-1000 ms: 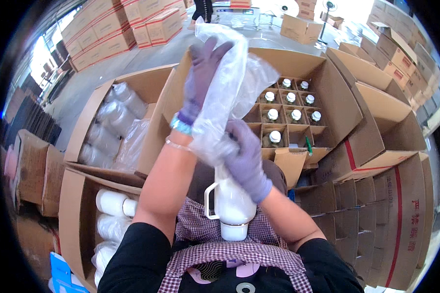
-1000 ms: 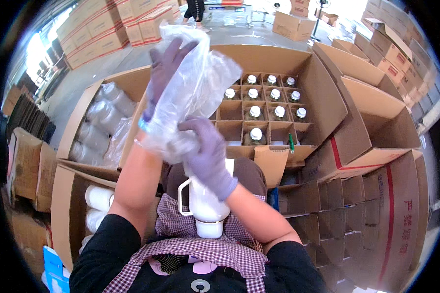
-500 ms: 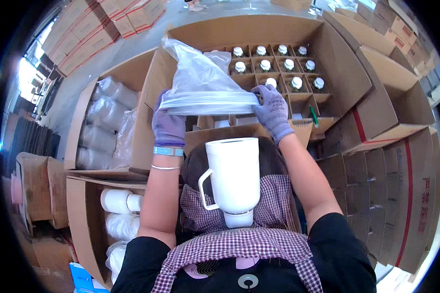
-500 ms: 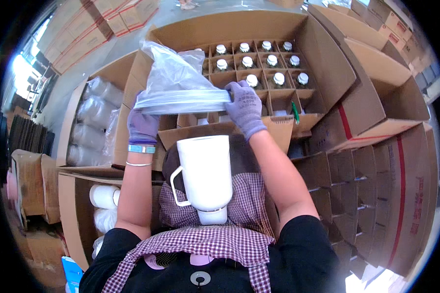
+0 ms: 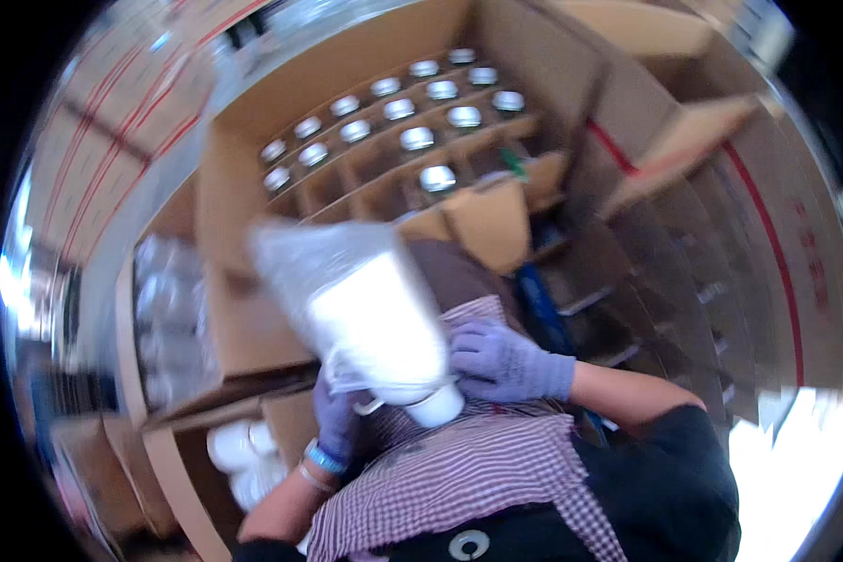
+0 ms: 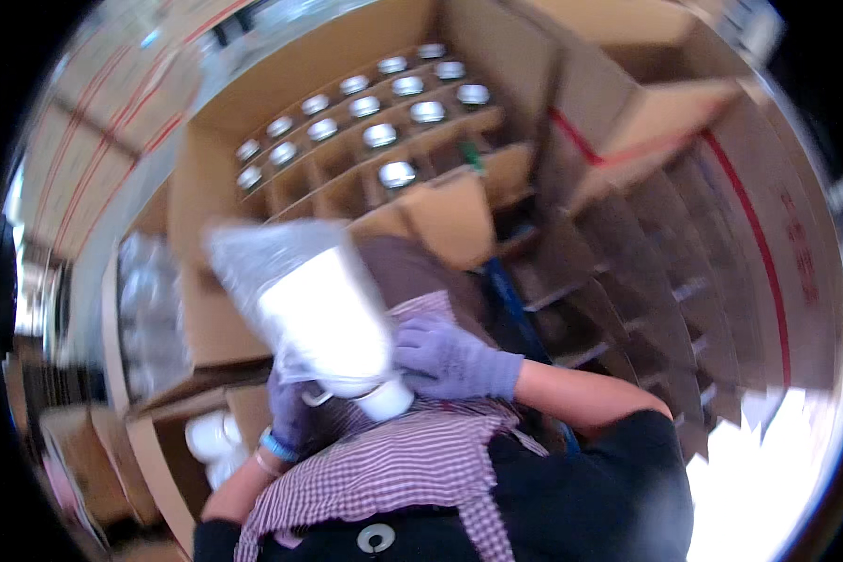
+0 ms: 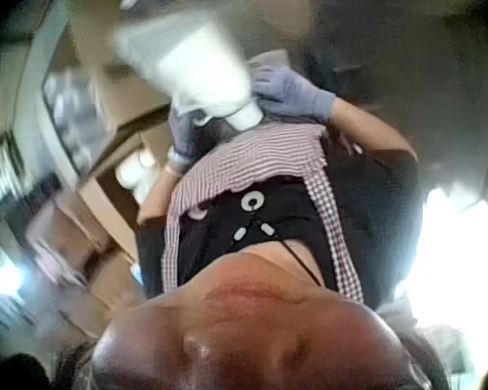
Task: The person assembles white electric kettles by hand in a warehouse setting. They pick up a kettle body, insert a black circular filter component, and screw on a white lid. The person then places the assembled unit into a plastic bag and sets it into a cardboard box. This process is repeated for multiple units.
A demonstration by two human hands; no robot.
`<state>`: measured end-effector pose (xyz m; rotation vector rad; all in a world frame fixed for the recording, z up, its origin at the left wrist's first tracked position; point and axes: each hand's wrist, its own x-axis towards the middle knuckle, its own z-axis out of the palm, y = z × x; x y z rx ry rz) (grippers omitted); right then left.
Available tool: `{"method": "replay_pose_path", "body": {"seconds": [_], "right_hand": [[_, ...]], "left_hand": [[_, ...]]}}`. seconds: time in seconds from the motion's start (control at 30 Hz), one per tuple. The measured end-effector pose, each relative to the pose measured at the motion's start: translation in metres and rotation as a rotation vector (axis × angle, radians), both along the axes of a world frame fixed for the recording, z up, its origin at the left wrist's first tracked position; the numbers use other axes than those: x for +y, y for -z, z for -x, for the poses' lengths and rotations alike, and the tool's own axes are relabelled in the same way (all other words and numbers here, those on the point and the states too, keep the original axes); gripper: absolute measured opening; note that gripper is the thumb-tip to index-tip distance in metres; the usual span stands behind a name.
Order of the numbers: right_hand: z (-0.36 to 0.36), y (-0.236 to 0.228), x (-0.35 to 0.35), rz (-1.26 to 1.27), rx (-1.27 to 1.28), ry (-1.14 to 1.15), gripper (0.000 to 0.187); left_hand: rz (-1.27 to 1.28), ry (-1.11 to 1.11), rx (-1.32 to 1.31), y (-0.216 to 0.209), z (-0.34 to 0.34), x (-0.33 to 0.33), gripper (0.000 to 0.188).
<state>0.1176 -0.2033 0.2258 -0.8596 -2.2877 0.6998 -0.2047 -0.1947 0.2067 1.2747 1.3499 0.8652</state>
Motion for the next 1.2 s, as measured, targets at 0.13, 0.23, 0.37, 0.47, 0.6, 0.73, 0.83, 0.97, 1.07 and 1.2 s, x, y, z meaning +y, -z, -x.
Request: {"method": "replay_pose_path", "body": {"seconds": [0.13,0.23,0.37,0.47,0.6,0.73,0.83,0.97,1.07,1.2], "right_hand": [[0.011,-0.002,-0.035,0.153,0.485,0.125,0.077],[0.017,-0.013,-0.047,-0.185,0.345,0.298,0.104],[-0.011,-0.003,-0.044,-0.420,0.570,0.803,0.095],[-0.055,-0.023,-0.072,-0.301,0.777,0.962,0.087],[-0.137,-0.029,-0.154,-0.369,0.827,1.253,0.084],[-0.250,-0.038,-0.280,-0.529,0.496,1.758,0.075],[-0.327,-0.031,-0.362,-0.566,0.232,2.103,0.074],[-0.408,-0.006,-0.409,-0.299,0.259,2.290,0.078],[-0.462,0.031,-0.371,0.171,-0.038,2.369,0.079],[-0.518,0.083,-0.284,0.471,0.058,2.060,0.064]], "left_hand": [[0.056,-0.017,-0.456,-0.048,-0.035,0.030,0.045],[0.055,0.118,-0.640,-0.064,-0.045,0.060,0.045],[-0.838,0.472,0.184,-0.112,-0.143,0.047,0.037],[-1.227,0.834,0.536,-0.131,-0.231,-0.036,0.017],[-0.991,1.404,0.346,-0.146,-0.275,-0.069,0.038],[-0.922,1.114,0.519,-0.129,-0.230,-0.021,0.045],[-0.600,0.682,0.397,-0.105,-0.156,0.039,0.035],[-0.469,0.348,0.491,-0.094,-0.041,0.115,0.038],[-0.546,0.189,0.578,-0.106,0.032,0.118,0.036],[-0.487,-0.059,0.742,-0.128,0.100,0.052,0.037]]}}
